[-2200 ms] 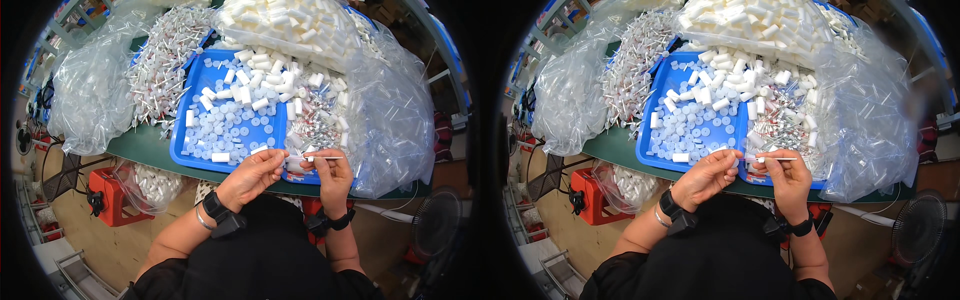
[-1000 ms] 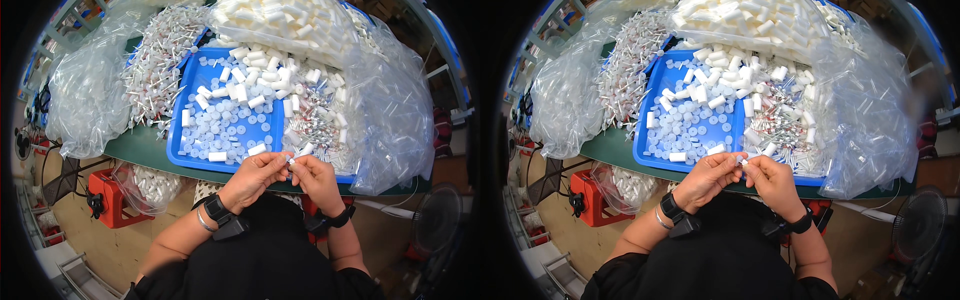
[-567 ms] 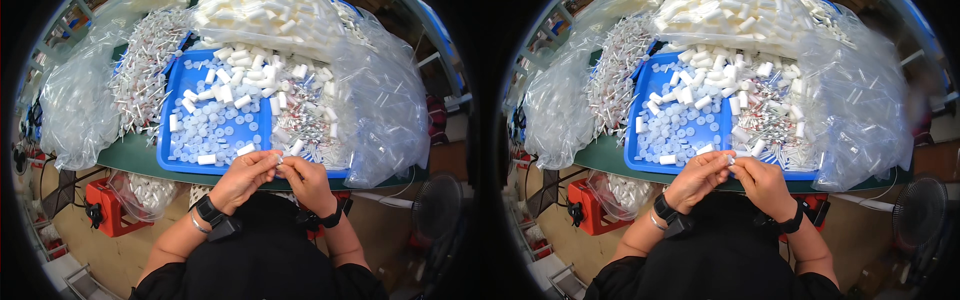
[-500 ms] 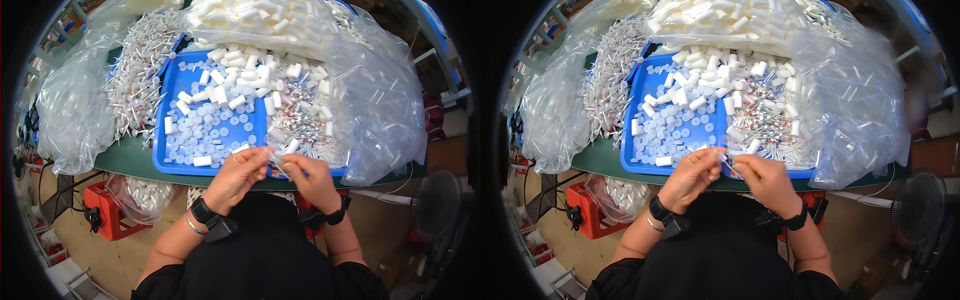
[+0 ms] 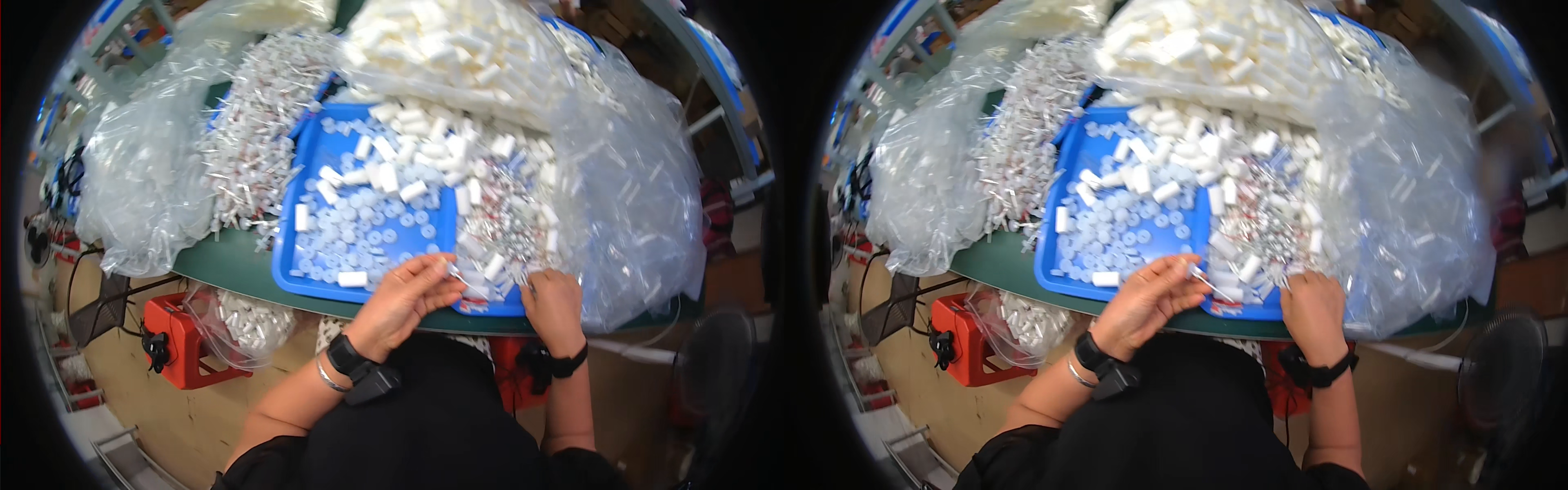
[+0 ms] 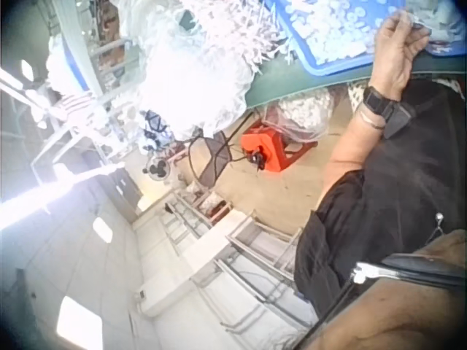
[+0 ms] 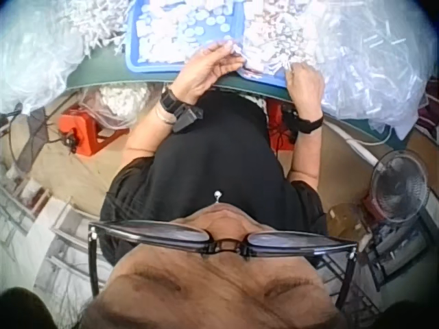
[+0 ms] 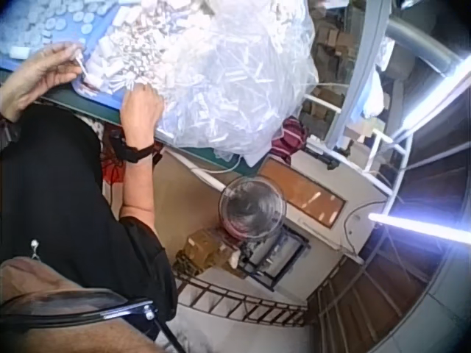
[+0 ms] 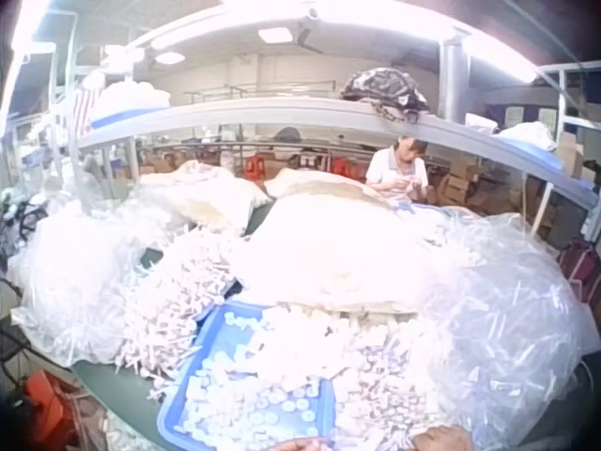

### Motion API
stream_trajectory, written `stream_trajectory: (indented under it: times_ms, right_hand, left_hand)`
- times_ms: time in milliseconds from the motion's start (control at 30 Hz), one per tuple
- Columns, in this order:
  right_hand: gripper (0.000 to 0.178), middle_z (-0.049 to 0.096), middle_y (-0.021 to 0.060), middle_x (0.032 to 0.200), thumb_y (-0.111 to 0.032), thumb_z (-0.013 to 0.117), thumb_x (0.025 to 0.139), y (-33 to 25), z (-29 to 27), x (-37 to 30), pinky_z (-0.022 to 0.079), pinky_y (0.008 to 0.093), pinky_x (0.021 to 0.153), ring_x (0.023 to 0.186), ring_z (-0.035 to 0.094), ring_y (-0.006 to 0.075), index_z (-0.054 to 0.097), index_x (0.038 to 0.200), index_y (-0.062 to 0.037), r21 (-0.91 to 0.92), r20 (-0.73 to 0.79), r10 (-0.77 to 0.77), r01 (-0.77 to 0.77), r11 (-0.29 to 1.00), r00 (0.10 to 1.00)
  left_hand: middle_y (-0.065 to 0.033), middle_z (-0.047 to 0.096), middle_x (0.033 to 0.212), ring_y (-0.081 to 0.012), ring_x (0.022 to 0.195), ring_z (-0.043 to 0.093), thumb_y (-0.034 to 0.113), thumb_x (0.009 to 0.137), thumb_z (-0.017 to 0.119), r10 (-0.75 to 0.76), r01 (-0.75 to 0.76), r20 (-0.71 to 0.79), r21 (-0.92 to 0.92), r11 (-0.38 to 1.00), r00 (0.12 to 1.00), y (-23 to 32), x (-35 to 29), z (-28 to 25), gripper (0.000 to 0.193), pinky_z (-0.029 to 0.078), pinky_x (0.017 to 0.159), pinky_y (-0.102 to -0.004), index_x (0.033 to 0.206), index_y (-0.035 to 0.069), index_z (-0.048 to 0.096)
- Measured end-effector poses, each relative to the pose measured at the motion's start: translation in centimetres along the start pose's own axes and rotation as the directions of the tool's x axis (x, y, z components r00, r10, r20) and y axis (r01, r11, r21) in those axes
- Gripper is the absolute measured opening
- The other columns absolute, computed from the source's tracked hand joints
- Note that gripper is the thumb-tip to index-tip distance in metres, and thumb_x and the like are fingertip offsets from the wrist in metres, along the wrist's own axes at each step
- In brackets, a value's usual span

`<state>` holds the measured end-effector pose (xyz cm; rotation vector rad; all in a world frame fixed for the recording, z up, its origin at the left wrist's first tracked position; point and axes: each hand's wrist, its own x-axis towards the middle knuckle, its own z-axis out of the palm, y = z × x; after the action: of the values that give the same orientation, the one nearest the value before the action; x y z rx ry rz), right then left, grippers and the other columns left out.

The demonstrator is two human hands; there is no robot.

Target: The person assembles small white plastic components by hand. They pick up a white cylindrical piece and a small white disc from a blue tray, insert the disc into the cylinder, and place the assembled unit into a pile on the tray. This process is repeated continuously throughout the video.

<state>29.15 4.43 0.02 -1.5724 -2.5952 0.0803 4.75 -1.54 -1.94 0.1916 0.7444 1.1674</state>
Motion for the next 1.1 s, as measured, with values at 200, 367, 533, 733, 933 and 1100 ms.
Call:
stream_trajectory:
  times_ms: [200, 367, 533, 733, 933, 1100]
  right_hand:
    - [0.012, 0.062, 0.0141, 0.075, -0.011, 0.070, 0.073, -0.4, 0.0, -0.4, 0.046, 0.0428, 0.064, 0.072, 0.061, 0.0338, 0.064, 0.078, -0.0031, 0.086, -0.019, 0.105, -0.103, 0.991, 0.994]
    - [0.009, 0.063, 0.0155, 0.075, -0.009, 0.067, 0.074, -0.5, 0.3, -0.3, 0.048, 0.0440, 0.064, 0.070, 0.062, 0.0356, 0.063, 0.078, -0.0024, 0.051, 0.002, 0.111, -0.111, 0.992, 0.994]
    - [0.007, 0.063, 0.0158, 0.075, -0.008, 0.064, 0.075, -0.3, 0.4, -0.3, 0.048, 0.0451, 0.065, 0.070, 0.062, 0.0360, 0.062, 0.078, -0.0022, 0.104, 0.011, 0.083, -0.084, 0.991, 0.996]
    - [0.011, 0.063, 0.0168, 0.081, -0.004, 0.060, 0.077, 0.0, -0.5, -0.8, 0.047, 0.0463, 0.066, 0.073, 0.061, 0.0373, 0.061, 0.087, -0.0010, 0.106, -0.071, 0.064, -0.056, 0.993, 0.995]
    - [0.010, 0.061, 0.0142, 0.081, -0.004, 0.064, 0.079, -2.6, -3.2, -0.1, 0.046, 0.0393, 0.060, 0.067, 0.060, 0.0303, 0.060, 0.087, -0.0012, 0.421, -0.123, 0.077, -0.018, 0.907, 0.989]
    - [0.009, 0.063, 0.0115, 0.078, -0.005, 0.066, 0.081, -4.8, -2.7, 0.4, 0.046, 0.0366, 0.058, 0.063, 0.062, 0.0265, 0.060, 0.086, -0.0020, 0.553, -0.144, -0.028, 0.104, 0.827, 0.989]
  left_hand:
    - [-0.0126, 0.063, 0.107, -0.0214, 0.100, 0.065, 0.017, 0.096, 0.055, -0.018, 0.018, 0.070, 0.001, 1.000, 0.997, -0.1, -0.1, 0.2, 0.033, 0.055, 0.084, -0.0283, 0.122, -0.003, 0.053]
    - [-0.0150, 0.061, 0.110, -0.0228, 0.103, 0.064, 0.013, 0.096, 0.053, -0.070, 0.068, 0.116, 0.019, 0.998, 0.991, -0.4, 0.1, 0.0, 0.034, 0.055, 0.087, -0.0292, 0.125, -0.004, 0.050]
    - [-0.0151, 0.061, 0.110, -0.0221, 0.102, 0.064, 0.014, 0.095, 0.055, -0.039, 0.041, 0.090, -0.024, 0.999, 0.995, 0.0, 0.1, -0.2, 0.034, 0.055, 0.087, -0.0286, 0.125, -0.003, 0.051]
    - [-0.0131, 0.061, 0.108, -0.0216, 0.102, 0.063, 0.016, 0.094, 0.057, -0.008, 0.012, 0.076, -0.046, 0.999, 0.997, 0.9, 0.2, -0.1, 0.036, 0.054, 0.087, -0.0284, 0.125, -0.003, 0.050]
    - [-0.0128, 0.061, 0.107, -0.0251, 0.104, 0.063, 0.014, 0.095, 0.056, 0.043, -0.041, 0.040, -0.052, 0.998, 0.998, 1.3, -0.2, 0.4, 0.035, 0.053, 0.088, -0.0297, 0.124, -0.004, 0.050]
    - [-0.0133, 0.063, 0.106, -0.0240, 0.104, 0.063, 0.016, 0.095, 0.055, 0.046, -0.045, 0.068, -0.011, 0.999, 0.997, 1.1, -0.1, 1.1, 0.033, 0.053, 0.088, -0.0296, 0.123, -0.003, 0.052]
